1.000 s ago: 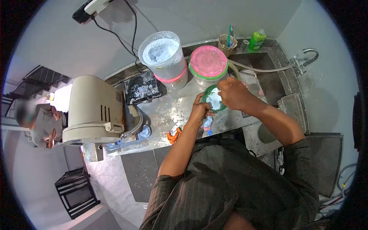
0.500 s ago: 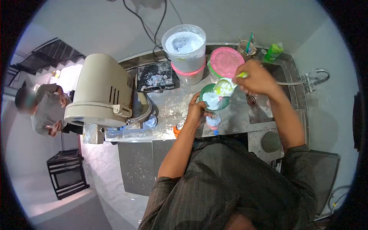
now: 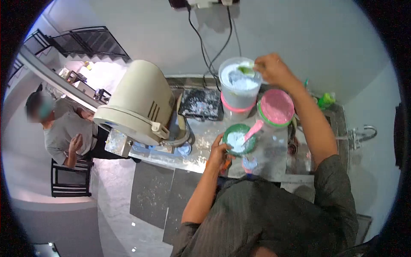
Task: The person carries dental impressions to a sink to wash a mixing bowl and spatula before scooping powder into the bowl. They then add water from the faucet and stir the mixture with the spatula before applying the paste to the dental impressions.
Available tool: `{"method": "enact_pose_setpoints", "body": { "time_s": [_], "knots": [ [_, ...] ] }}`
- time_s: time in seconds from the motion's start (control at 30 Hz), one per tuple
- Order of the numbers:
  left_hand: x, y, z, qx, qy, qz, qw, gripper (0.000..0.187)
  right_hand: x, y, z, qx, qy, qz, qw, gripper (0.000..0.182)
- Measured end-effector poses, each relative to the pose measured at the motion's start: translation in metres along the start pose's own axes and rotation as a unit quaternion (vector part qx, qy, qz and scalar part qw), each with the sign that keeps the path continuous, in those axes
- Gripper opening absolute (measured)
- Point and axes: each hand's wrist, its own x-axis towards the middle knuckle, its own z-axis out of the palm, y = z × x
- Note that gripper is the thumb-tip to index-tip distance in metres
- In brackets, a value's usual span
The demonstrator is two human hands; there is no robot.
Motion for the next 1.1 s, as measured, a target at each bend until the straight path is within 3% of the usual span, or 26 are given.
{"method": "enact_pose_setpoints", "body": {
  "time_s": [0.03,0.13,0.2,0.27,0.4,0.47,0.57,0.8,0.93,1.0,1.07,1.1],
  "knots": [
    [-0.002,0.001,-0.002,0.001,-0.002,0.012,1.000,0.061,0.001,-0.005,0.006,0.011,-0.051,-0.005,0.999,0.021],
    [-0.003,0.000,-0.007,-0.027,0.019,0.024,0.999,0.061,0.003,-0.010,0.018,0.036,-0.045,-0.046,0.997,0.023],
    [-0.002,-0.002,-0.011,-0.052,0.037,0.034,0.997,0.061,0.006,-0.007,0.012,0.063,-0.038,-0.014,0.997,0.021],
    [-0.001,-0.002,-0.014,-0.048,0.038,0.036,0.997,0.060,0.007,0.000,0.010,0.189,-0.113,0.129,0.967,0.017],
    [-0.002,0.000,-0.014,-0.037,0.033,0.026,0.998,0.058,0.003,0.016,0.013,0.298,-0.094,0.208,0.927,0.015],
    [0.000,0.002,-0.011,-0.038,0.030,0.032,0.998,0.057,0.001,0.026,0.005,0.395,-0.086,0.269,0.874,0.013],
    [-0.001,0.009,-0.007,-0.025,0.039,0.032,0.998,0.056,-0.005,0.036,-0.003,0.422,-0.048,0.315,0.849,0.012],
    [0.004,0.022,0.001,0.007,0.023,0.045,0.999,0.055,-0.022,0.033,-0.046,0.469,-0.013,0.307,0.828,0.014],
    [0.005,0.025,0.007,0.033,0.017,0.047,0.998,0.055,-0.044,0.000,-0.066,0.477,-0.049,0.268,0.835,0.014],
    [0.003,0.027,0.014,0.035,0.012,0.039,0.999,0.054,-0.060,-0.022,-0.068,0.381,-0.095,0.254,0.884,0.013],
    [-0.002,0.026,0.024,0.068,-0.002,0.043,0.997,0.054,-0.080,-0.023,-0.045,0.373,-0.103,0.217,0.896,0.015],
    [0.001,0.022,0.022,0.060,-0.005,0.040,0.997,0.054,-0.089,-0.034,-0.036,0.312,-0.118,0.168,0.927,0.015]
  ]
}}
